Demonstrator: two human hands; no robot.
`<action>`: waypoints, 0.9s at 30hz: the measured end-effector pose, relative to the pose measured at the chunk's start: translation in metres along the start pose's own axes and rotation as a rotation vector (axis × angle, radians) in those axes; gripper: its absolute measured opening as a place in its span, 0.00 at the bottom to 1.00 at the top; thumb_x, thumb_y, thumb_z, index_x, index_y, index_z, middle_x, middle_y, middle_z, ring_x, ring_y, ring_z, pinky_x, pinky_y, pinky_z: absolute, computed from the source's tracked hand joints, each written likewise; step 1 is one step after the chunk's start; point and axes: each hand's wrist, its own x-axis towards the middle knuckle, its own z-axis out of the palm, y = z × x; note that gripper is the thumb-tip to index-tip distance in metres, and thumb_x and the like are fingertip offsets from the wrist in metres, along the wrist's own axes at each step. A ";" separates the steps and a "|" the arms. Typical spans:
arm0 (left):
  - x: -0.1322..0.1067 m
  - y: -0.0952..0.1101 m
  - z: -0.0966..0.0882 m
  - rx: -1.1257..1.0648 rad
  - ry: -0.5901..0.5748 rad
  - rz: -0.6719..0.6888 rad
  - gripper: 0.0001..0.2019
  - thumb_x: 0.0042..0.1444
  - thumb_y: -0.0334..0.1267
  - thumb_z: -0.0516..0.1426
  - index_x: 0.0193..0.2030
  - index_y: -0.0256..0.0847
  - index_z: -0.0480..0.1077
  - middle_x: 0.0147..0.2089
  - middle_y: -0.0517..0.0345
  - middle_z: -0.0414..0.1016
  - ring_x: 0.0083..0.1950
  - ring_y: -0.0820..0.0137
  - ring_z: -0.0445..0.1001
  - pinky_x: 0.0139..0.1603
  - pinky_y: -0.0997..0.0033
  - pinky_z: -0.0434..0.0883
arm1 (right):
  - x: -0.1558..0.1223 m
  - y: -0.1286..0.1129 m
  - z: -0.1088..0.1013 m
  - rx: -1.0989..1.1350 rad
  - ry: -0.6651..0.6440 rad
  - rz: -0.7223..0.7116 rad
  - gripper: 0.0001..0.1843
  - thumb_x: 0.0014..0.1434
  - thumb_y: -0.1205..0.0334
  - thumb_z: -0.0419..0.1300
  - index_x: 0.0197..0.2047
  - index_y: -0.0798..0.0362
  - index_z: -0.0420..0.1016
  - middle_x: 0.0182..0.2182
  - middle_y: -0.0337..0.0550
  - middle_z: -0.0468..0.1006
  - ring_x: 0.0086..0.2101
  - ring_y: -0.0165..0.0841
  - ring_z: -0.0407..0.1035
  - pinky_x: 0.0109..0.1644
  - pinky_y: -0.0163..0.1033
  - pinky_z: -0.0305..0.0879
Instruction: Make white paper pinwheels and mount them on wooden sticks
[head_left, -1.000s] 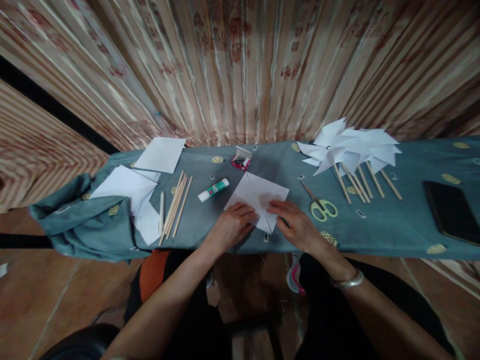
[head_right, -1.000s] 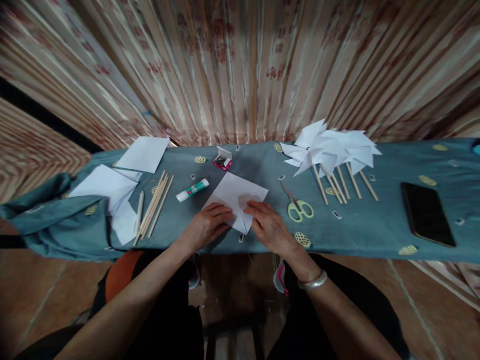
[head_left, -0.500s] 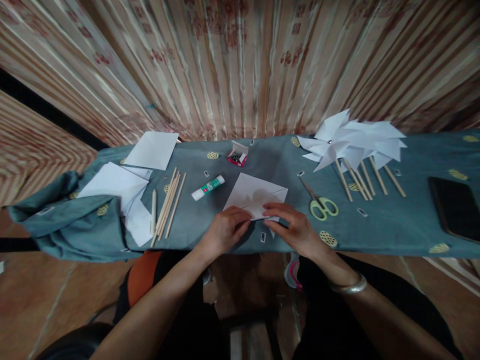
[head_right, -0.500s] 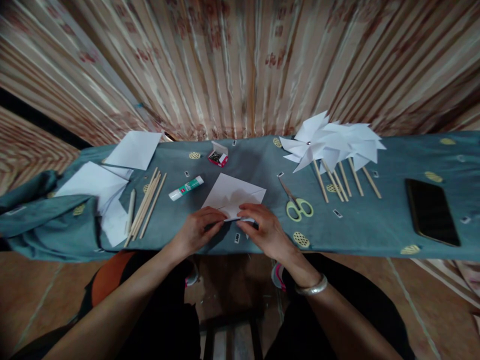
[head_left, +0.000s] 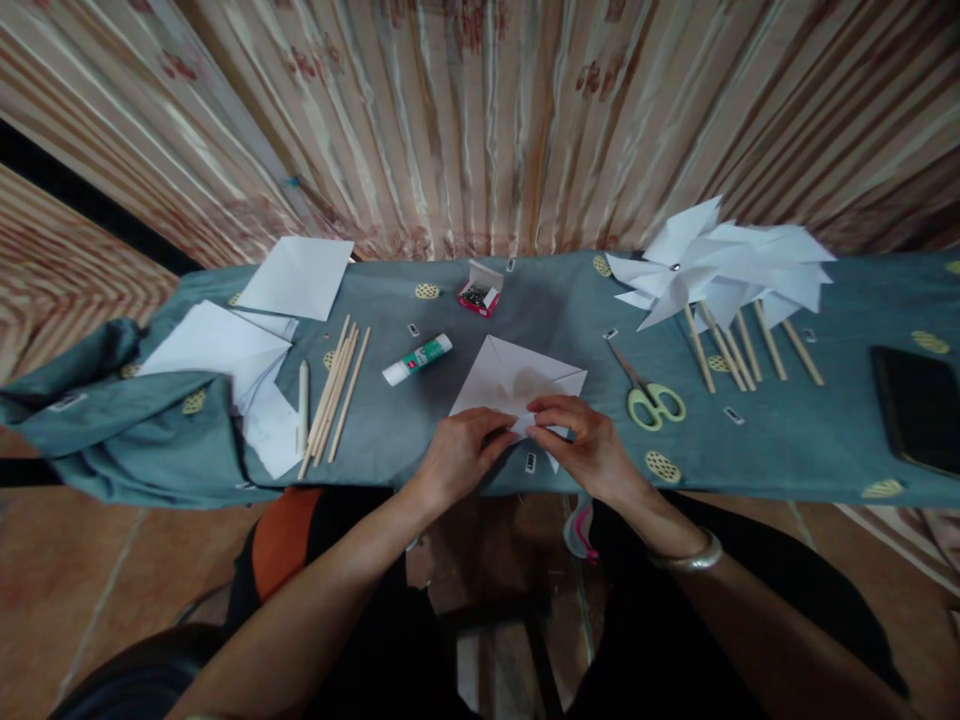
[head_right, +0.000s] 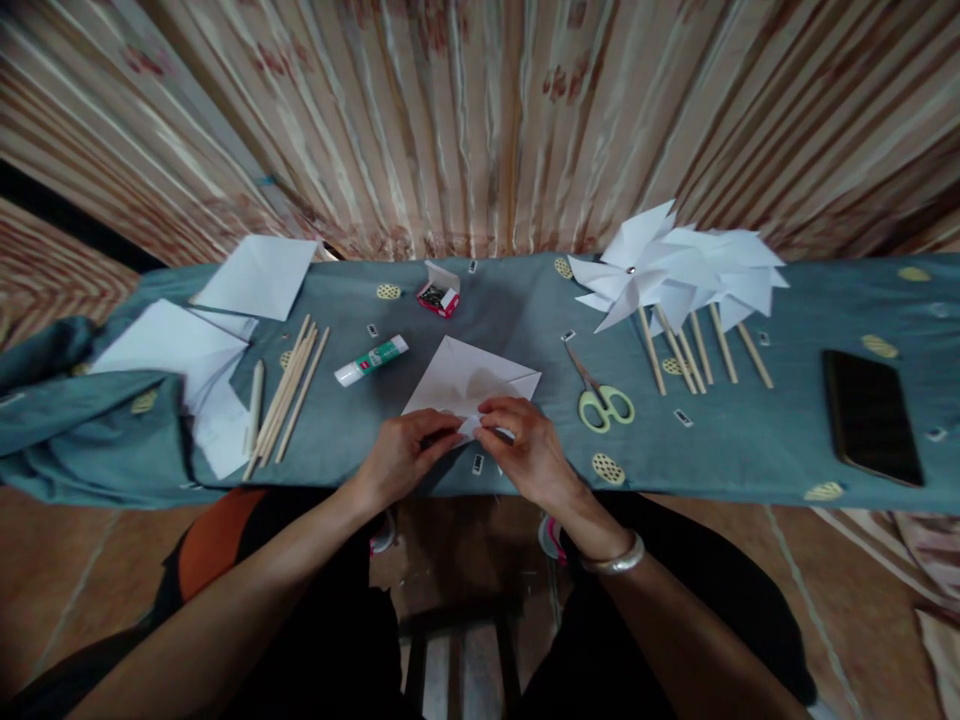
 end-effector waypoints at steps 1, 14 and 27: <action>0.001 0.000 0.001 -0.013 0.003 -0.008 0.08 0.60 0.38 0.57 0.41 0.43 0.77 0.37 0.55 0.80 0.37 0.67 0.78 0.42 0.68 0.73 | 0.000 0.000 0.000 0.005 -0.001 0.001 0.04 0.55 0.62 0.63 0.29 0.46 0.79 0.41 0.43 0.81 0.44 0.40 0.74 0.51 0.49 0.69; 0.005 0.003 0.004 0.000 -0.013 -0.033 0.06 0.58 0.32 0.58 0.34 0.42 0.77 0.32 0.59 0.79 0.32 0.70 0.76 0.36 0.72 0.69 | 0.011 -0.008 0.005 0.127 -0.014 0.046 0.05 0.56 0.60 0.61 0.31 0.48 0.79 0.37 0.44 0.82 0.42 0.39 0.75 0.49 0.45 0.70; 0.001 0.003 0.005 0.015 0.036 -0.044 0.16 0.58 0.34 0.59 0.54 0.40 0.71 0.34 0.59 0.80 0.33 0.70 0.78 0.37 0.72 0.73 | 0.004 -0.001 0.005 -0.176 0.050 -0.080 0.04 0.57 0.64 0.61 0.33 0.50 0.77 0.42 0.45 0.81 0.45 0.40 0.74 0.52 0.48 0.69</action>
